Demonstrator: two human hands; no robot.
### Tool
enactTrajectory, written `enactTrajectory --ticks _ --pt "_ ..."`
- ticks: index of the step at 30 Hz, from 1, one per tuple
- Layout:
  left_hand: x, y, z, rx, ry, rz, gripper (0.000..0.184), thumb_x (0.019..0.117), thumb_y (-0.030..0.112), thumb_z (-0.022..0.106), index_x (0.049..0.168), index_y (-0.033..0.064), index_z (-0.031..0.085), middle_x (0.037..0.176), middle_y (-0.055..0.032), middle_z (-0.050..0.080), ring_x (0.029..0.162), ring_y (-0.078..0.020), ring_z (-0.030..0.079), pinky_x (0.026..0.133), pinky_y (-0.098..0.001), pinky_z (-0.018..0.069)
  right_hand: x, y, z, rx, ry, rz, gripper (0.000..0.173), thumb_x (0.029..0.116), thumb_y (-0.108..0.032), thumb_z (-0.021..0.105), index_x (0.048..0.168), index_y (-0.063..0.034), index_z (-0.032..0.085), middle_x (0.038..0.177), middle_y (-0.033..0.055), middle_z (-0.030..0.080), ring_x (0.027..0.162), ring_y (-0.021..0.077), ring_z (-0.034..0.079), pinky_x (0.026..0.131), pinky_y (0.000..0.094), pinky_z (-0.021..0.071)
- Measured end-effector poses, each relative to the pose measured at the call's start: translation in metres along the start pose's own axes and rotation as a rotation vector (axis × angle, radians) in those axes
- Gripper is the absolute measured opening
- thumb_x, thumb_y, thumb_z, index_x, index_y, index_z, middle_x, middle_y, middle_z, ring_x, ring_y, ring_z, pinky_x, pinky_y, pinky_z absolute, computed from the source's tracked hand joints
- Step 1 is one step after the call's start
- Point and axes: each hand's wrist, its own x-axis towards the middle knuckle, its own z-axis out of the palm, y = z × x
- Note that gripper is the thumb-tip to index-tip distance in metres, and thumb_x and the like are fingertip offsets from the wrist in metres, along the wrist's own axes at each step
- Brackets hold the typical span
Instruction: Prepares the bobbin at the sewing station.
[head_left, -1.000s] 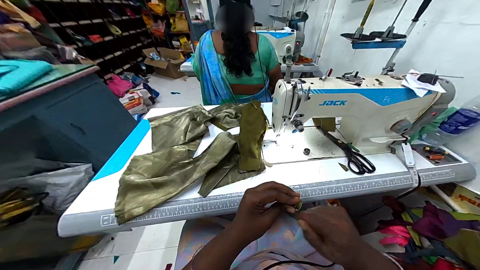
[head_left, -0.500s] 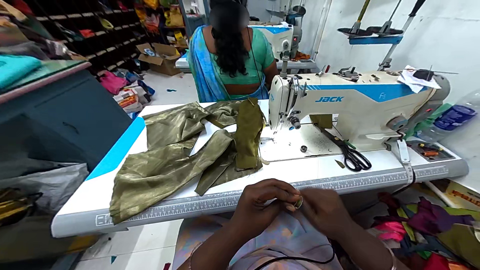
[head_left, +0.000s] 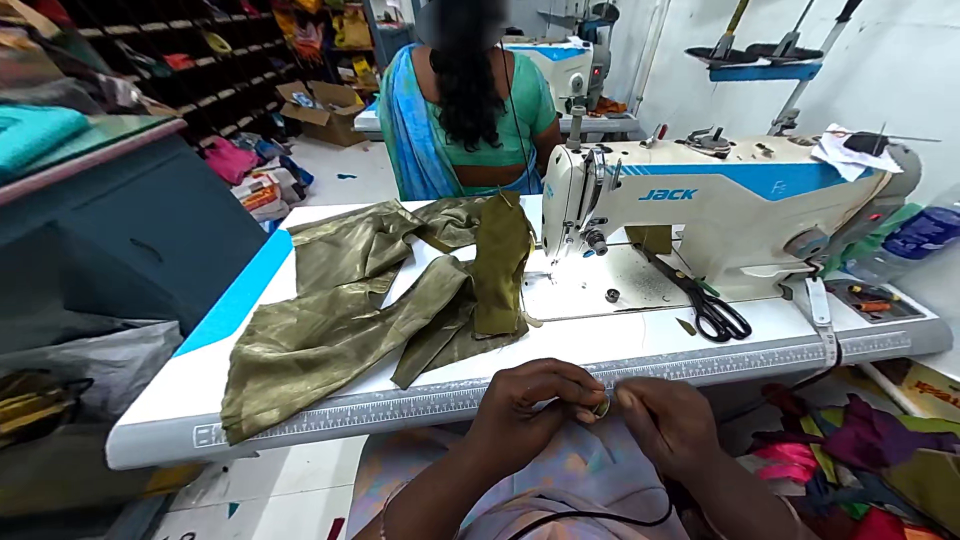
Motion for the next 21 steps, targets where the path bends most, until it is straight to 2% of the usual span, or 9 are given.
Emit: enactTrajectory --ticks 3,5,7,9,12,15,17,19,21 --pt "0.001 -0.001 -0.001 -0.003 0.011 0.003 0.005 0.0904 0.003 0.073 0.094 0.005 0.075 0.108 -0.0026 0.073 0.1 -0.0088 0.071 0.086 -0.024 0.0612 -0.007 0.003 0.009 0.008 -0.087 0.01 0.031 0.1069 -0.024 0.046 0.086 -0.0072 0.062 0.062 0.0029 0.054 0.055 0.0087 0.054 0.051 0.0216 0.0462" --pt "0.0 -0.002 -0.003 -0.006 0.021 -0.01 0.005 0.0907 0.003 0.073 0.095 0.005 0.075 0.108 -0.0027 0.074 0.101 -0.0088 0.071 0.087 -0.0242 0.0609 -0.006 -0.011 0.006 0.059 -0.124 -0.052 0.033 0.1102 -0.027 0.042 0.091 -0.0087 0.061 0.066 0.0031 0.056 0.058 0.0098 0.055 0.055 0.0218 0.0473" --pt "-0.001 -0.002 -0.003 -0.012 0.009 -0.018 0.006 0.0908 0.003 0.073 0.096 0.0049 0.076 0.108 -0.0025 0.074 0.1 -0.0083 0.071 0.087 -0.0238 0.0609 0.0 -0.016 -0.001 0.057 -0.064 -0.048 0.032 0.1114 -0.028 0.041 0.095 -0.0092 0.061 0.07 0.0025 0.057 0.062 0.0069 0.057 0.059 0.0182 0.0489" --pt "-0.001 -0.001 -0.001 -0.023 -0.007 -0.007 0.005 0.0904 0.002 0.073 0.095 0.0042 0.075 0.108 -0.0028 0.073 0.099 -0.0083 0.071 0.086 -0.0236 0.0612 0.002 -0.005 -0.001 -0.005 -0.015 0.018 0.032 0.1104 -0.028 0.043 0.091 -0.009 0.059 0.068 0.0015 0.054 0.059 0.004 0.054 0.056 0.0155 0.0463" --pt "0.0 -0.001 -0.001 -0.023 0.004 0.002 0.005 0.0904 0.002 0.074 0.095 0.0044 0.075 0.108 -0.0028 0.073 0.099 -0.0087 0.071 0.086 -0.024 0.0613 -0.007 -0.003 0.009 -0.021 -0.085 0.001 0.032 0.1066 -0.024 0.046 0.085 -0.0076 0.063 0.062 0.0029 0.055 0.055 0.0095 0.055 0.051 0.0221 0.0469" --pt "-0.002 -0.002 -0.003 -0.01 0.006 -0.011 0.006 0.0914 0.003 0.073 0.096 0.0044 0.076 0.108 -0.0028 0.074 0.101 -0.0084 0.071 0.088 -0.024 0.0606 -0.002 -0.025 0.0 0.056 -0.126 -0.097 0.03 0.1104 -0.025 0.041 0.093 -0.0086 0.06 0.07 0.0038 0.058 0.061 0.0115 0.058 0.058 0.0224 0.0486" --pt "-0.002 -0.001 -0.001 -0.018 -0.016 -0.008 0.004 0.091 0.002 0.072 0.094 0.0027 0.075 0.108 -0.0038 0.074 0.1 -0.0084 0.071 0.087 -0.0237 0.0607 0.003 -0.021 -0.006 0.009 -0.039 -0.036 0.031 0.1115 -0.028 0.041 0.095 -0.0095 0.06 0.074 0.0024 0.059 0.066 0.0059 0.059 0.062 0.0166 0.0505" --pt "-0.001 0.001 0.001 -0.031 -0.019 -0.004 0.004 0.0901 0.001 0.073 0.093 0.0022 0.074 0.107 -0.0042 0.073 0.099 -0.0086 0.071 0.086 -0.0237 0.061 0.001 -0.006 0.0 -0.04 -0.005 0.053 0.031 0.1094 -0.027 0.045 0.091 -0.0079 0.061 0.068 0.0014 0.055 0.059 0.0036 0.055 0.055 0.0158 0.0467" --pt "0.0 0.001 0.001 -0.04 -0.002 -0.005 0.007 0.0904 0.003 0.074 0.097 0.0039 0.075 0.107 -0.0031 0.074 0.099 -0.0088 0.071 0.086 -0.024 0.0612 -0.007 -0.004 0.009 -0.06 -0.072 0.046 0.03 0.1048 -0.024 0.049 0.086 -0.0067 0.065 0.062 0.0031 0.057 0.054 0.0094 0.056 0.05 0.0232 0.0474"
